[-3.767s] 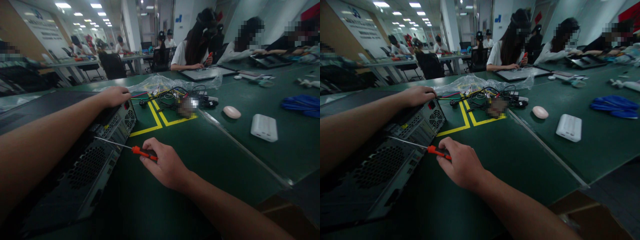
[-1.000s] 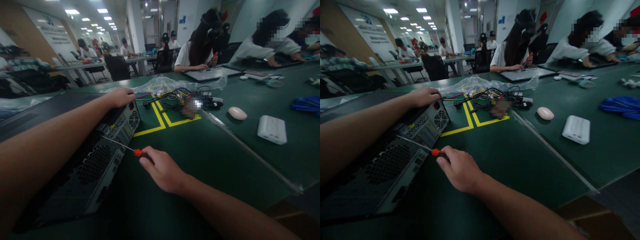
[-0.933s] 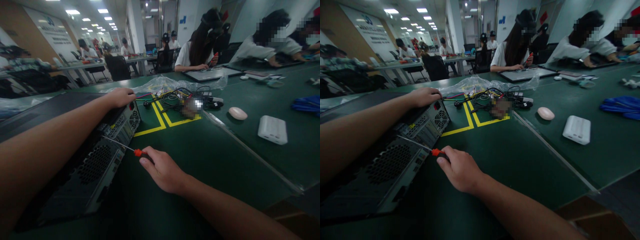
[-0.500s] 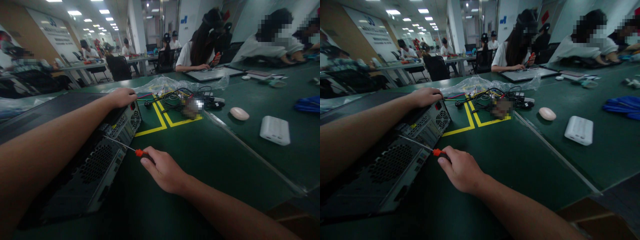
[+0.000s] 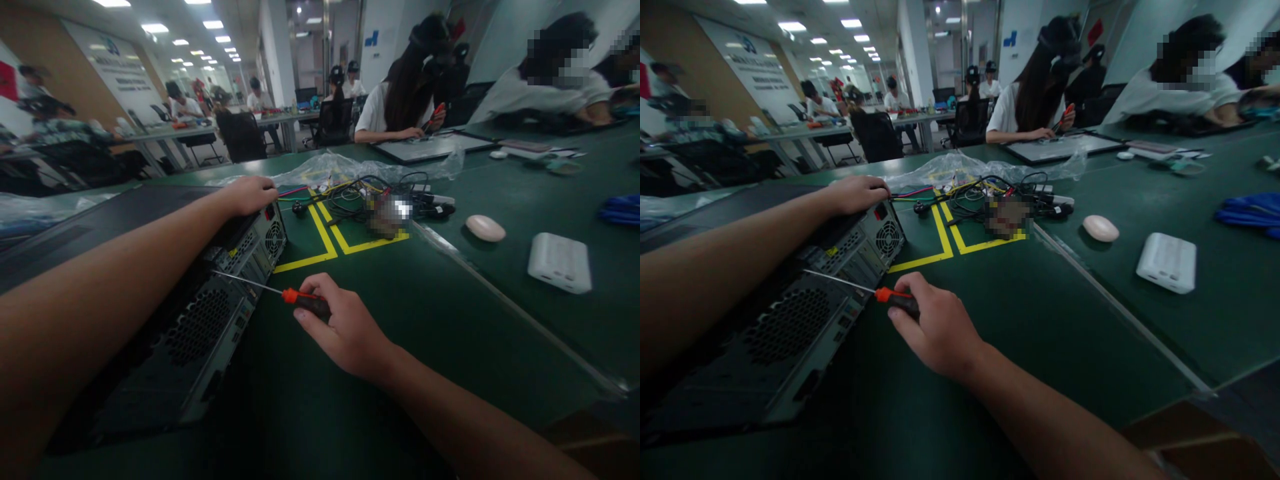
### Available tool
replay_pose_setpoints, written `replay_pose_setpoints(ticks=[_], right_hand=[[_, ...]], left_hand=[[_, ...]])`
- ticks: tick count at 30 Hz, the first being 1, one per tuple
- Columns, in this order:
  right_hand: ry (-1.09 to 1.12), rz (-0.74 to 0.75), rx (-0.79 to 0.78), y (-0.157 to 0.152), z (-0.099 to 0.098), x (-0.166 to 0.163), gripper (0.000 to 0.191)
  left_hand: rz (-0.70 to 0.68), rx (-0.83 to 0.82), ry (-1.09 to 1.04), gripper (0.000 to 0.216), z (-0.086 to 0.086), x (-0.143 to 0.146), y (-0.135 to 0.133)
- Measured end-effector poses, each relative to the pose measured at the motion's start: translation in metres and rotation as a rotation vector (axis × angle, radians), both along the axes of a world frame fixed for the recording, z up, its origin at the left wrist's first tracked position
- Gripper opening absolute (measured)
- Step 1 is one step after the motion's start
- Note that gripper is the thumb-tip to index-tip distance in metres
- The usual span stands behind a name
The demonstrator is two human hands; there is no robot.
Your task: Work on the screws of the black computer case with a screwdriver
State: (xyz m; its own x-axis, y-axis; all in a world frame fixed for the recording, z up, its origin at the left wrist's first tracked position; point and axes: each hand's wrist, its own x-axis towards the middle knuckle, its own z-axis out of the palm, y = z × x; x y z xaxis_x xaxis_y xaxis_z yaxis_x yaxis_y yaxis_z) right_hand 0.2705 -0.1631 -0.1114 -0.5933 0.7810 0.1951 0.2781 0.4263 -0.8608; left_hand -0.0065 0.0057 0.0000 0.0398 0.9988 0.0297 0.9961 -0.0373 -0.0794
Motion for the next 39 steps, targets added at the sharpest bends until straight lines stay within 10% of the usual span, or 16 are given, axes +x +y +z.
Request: replay_pose_setpoints(ticks=[39], right_hand=[[0.011, -0.031, 0.065, -0.0020, -0.0024, -0.0018, 0.012]], left_hand=[[0.003, 0.000, 0.005, 0.072, -0.0006, -0.0034, 0.0010]])
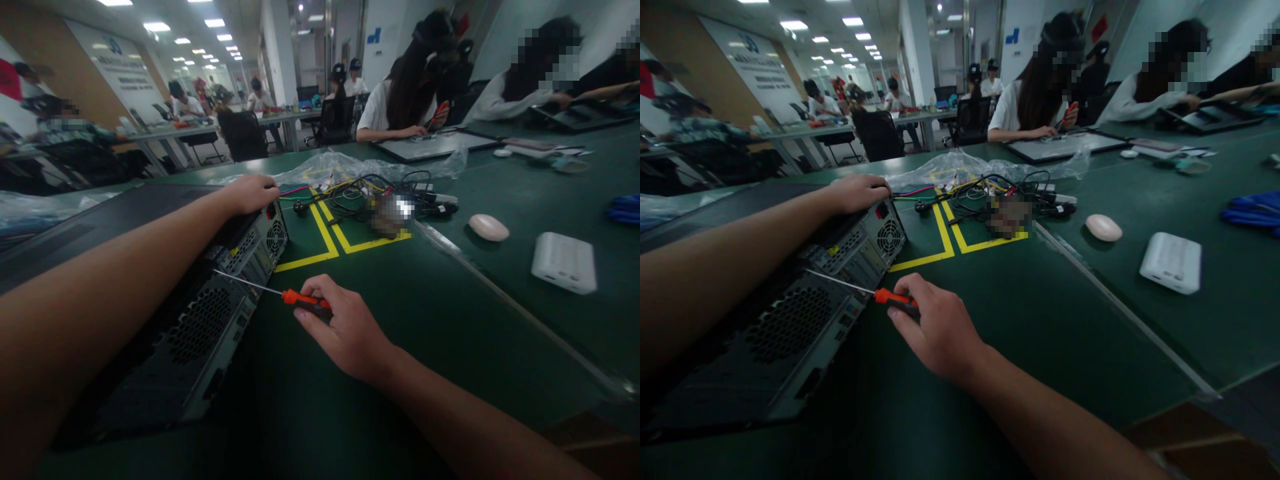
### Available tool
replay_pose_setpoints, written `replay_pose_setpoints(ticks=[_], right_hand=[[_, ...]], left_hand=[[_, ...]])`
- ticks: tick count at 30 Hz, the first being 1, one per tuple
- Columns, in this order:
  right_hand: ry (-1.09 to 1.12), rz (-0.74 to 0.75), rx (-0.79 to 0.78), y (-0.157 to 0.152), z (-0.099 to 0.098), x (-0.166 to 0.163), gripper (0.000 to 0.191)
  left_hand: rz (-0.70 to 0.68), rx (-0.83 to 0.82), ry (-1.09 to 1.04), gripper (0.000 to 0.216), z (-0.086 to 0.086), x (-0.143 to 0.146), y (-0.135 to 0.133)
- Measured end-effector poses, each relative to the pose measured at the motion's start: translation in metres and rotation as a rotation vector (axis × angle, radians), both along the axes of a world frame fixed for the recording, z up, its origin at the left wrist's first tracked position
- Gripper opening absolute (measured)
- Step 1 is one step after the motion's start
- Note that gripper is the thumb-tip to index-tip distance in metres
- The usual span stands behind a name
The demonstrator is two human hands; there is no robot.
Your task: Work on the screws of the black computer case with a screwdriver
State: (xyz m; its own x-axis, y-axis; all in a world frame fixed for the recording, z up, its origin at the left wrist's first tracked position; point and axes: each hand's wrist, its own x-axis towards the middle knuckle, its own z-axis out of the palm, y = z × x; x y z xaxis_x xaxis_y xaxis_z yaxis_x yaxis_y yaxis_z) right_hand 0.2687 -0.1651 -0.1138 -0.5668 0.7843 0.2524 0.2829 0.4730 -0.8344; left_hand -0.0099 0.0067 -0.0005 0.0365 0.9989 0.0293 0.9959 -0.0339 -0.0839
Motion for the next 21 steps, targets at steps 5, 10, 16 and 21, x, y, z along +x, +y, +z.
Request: replay_pose_setpoints(ticks=[5, 10, 16, 21], right_hand=[[0.005, 0.014, -0.013, -0.0002, 0.0011, -0.0011, 0.011], [0.011, -0.003, -0.001, 0.0008, -0.0010, -0.0021, 0.011], [0.045, -0.018, 0.014, 0.0024, -0.0029, -0.0018, 0.010], [0.085, -0.033, 0.065, 0.0043, -0.0050, -0.0018, 0.011]], left_hand=[[-0.007, 0.006, -0.010, 0.071, -0.0005, -0.0006, 0.0010], [0.003, -0.001, 0.023, 0.072, 0.0004, 0.0012, 0.0000], [0.007, -0.011, 0.054, 0.076, 0.0012, 0.0024, -0.0018], [-0.008, 0.000, 0.021, 0.075, 0.0006, 0.0019, -0.0014]])
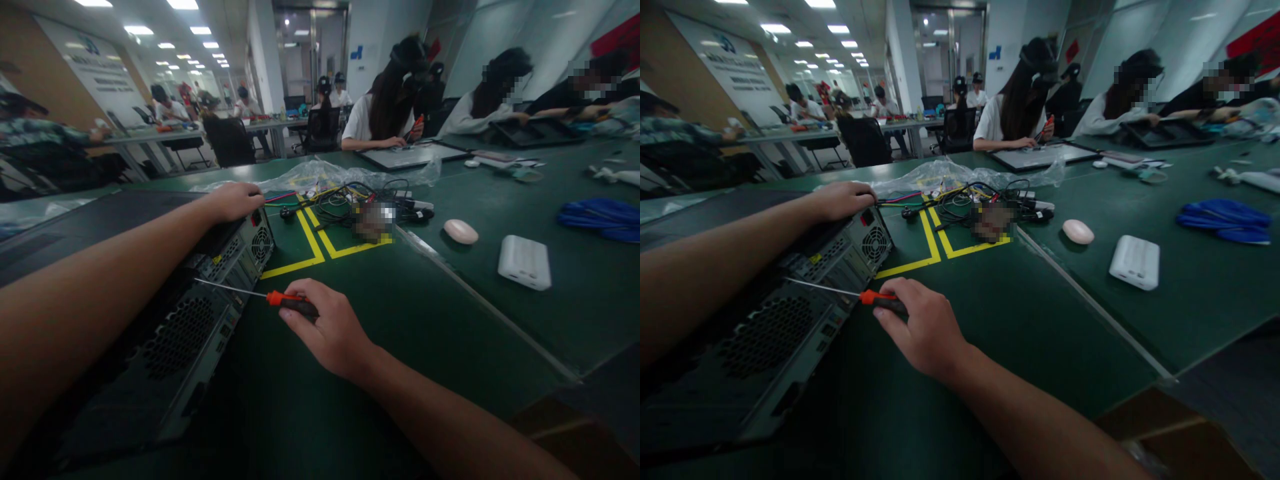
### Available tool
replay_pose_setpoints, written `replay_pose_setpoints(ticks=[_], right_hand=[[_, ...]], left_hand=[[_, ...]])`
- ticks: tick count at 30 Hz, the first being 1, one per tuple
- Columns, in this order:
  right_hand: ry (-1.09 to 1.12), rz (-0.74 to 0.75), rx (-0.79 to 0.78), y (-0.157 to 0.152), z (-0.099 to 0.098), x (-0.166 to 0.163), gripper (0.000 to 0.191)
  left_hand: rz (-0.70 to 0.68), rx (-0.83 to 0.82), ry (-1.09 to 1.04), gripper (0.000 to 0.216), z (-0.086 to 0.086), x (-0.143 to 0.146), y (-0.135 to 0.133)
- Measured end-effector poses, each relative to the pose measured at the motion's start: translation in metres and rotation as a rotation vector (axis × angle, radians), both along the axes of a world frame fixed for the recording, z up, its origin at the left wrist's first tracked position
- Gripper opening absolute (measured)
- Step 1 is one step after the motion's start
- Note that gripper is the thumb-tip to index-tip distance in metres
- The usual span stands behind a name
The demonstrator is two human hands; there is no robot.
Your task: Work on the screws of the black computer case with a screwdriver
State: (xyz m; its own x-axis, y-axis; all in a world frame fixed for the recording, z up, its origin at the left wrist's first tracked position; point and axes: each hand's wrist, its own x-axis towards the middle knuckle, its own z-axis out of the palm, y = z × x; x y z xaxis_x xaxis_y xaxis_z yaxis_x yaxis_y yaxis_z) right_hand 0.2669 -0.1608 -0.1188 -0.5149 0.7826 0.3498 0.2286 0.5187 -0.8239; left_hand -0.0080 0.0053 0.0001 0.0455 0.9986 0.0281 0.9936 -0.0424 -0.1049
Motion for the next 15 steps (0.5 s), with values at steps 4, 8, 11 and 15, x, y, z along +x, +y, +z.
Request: replay_pose_setpoints(ticks=[4, 8, 11, 15], right_hand=[[-0.004, -0.017, 0.019, 0.0003, 0.0002, -0.0003, 0.012], [-0.009, -0.024, 0.035, -0.0006, 0.0021, 0.0004, 0.013], [-0.010, -0.028, 0.045, -0.0005, 0.0014, 0.0009, 0.013], [0.014, -0.031, 0.066, 0.0020, -0.0045, 0.0002, 0.016]], left_hand=[[-0.012, -0.002, -0.010, 0.078, 0.0000, 0.0008, -0.0008], [-0.022, -0.008, 0.008, 0.080, 0.0001, 0.0013, -0.0009], [-0.027, -0.015, 0.025, 0.081, -0.0002, 0.0012, 0.0001], [-0.023, -0.015, 0.029, 0.079, -0.0021, 0.0011, 0.0025]])
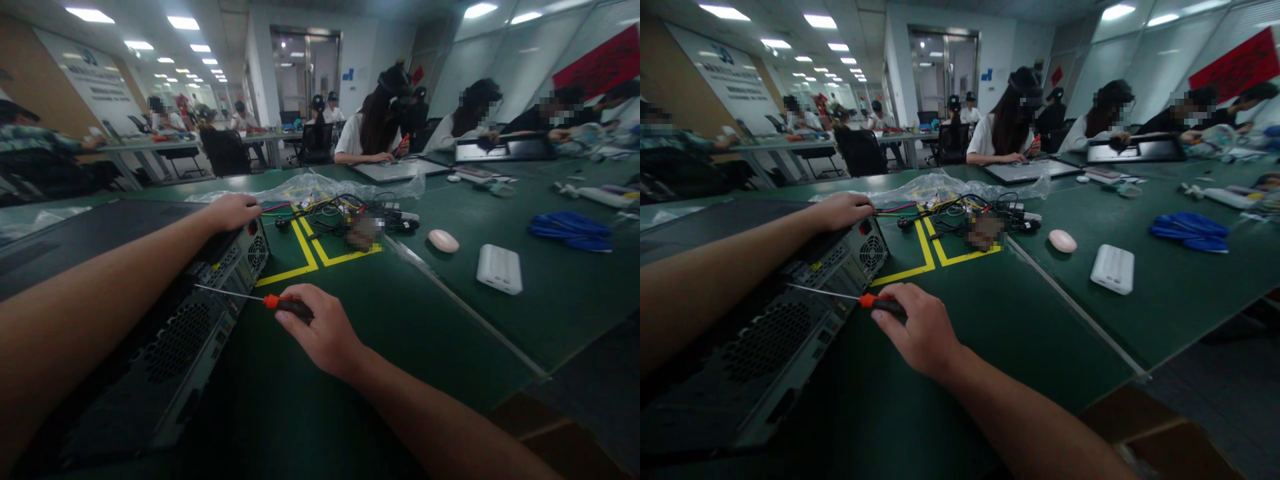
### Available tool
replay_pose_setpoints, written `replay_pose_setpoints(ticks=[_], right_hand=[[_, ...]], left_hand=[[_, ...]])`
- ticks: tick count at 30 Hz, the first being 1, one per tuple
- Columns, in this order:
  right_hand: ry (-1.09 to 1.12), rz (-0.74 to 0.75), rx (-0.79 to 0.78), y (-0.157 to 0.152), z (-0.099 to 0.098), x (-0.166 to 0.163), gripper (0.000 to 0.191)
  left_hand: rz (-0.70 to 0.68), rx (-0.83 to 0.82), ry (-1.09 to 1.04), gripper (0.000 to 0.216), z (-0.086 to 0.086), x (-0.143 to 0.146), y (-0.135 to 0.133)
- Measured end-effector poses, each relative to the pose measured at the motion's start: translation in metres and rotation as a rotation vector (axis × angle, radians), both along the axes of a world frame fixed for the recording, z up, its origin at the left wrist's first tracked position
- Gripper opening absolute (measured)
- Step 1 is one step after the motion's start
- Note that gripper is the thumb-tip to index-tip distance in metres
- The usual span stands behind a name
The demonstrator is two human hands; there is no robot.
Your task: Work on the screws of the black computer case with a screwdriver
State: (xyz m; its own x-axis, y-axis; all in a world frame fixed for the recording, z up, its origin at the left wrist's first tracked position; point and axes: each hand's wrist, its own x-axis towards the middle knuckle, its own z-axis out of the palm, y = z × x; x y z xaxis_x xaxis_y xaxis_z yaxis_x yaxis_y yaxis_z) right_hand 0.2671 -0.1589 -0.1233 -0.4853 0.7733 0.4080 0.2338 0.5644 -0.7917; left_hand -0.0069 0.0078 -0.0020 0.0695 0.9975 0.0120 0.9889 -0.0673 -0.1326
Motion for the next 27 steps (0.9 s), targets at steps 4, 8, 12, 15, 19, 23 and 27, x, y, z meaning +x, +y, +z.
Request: replay_pose_setpoints(ticks=[4, 8, 12, 15, 19, 23, 27], right_hand=[[0.014, -0.017, 0.028, 0.003, -0.005, -0.001, 0.017], [0.010, -0.025, 0.045, 0.003, -0.005, -0.001, 0.018], [-0.002, -0.029, 0.040, 0.003, -0.004, -0.002, 0.020], [-0.002, -0.025, 0.015, 0.001, -0.004, -0.003, 0.020], [-0.002, -0.003, -0.026, -0.002, -0.004, -0.003, 0.022], [-0.037, -0.011, -0.042, -0.003, -0.005, -0.005, 0.028], [-0.054, -0.005, -0.059, -0.004, -0.004, -0.006, 0.019]], left_hand=[[0.018, 0.021, -0.014, 0.076, -0.002, 0.001, 0.001], [0.018, 0.025, -0.006, 0.075, -0.003, 0.001, 0.001], [-0.001, 0.030, -0.004, 0.075, -0.004, 0.000, 0.003], [-0.010, 0.029, -0.010, 0.075, -0.005, -0.002, 0.005], [-0.025, 0.036, -0.031, 0.074, -0.006, -0.005, 0.008], [-0.034, 0.043, -0.071, 0.072, -0.008, -0.011, 0.010], [-0.046, 0.033, -0.115, 0.068, -0.011, -0.016, 0.012]])
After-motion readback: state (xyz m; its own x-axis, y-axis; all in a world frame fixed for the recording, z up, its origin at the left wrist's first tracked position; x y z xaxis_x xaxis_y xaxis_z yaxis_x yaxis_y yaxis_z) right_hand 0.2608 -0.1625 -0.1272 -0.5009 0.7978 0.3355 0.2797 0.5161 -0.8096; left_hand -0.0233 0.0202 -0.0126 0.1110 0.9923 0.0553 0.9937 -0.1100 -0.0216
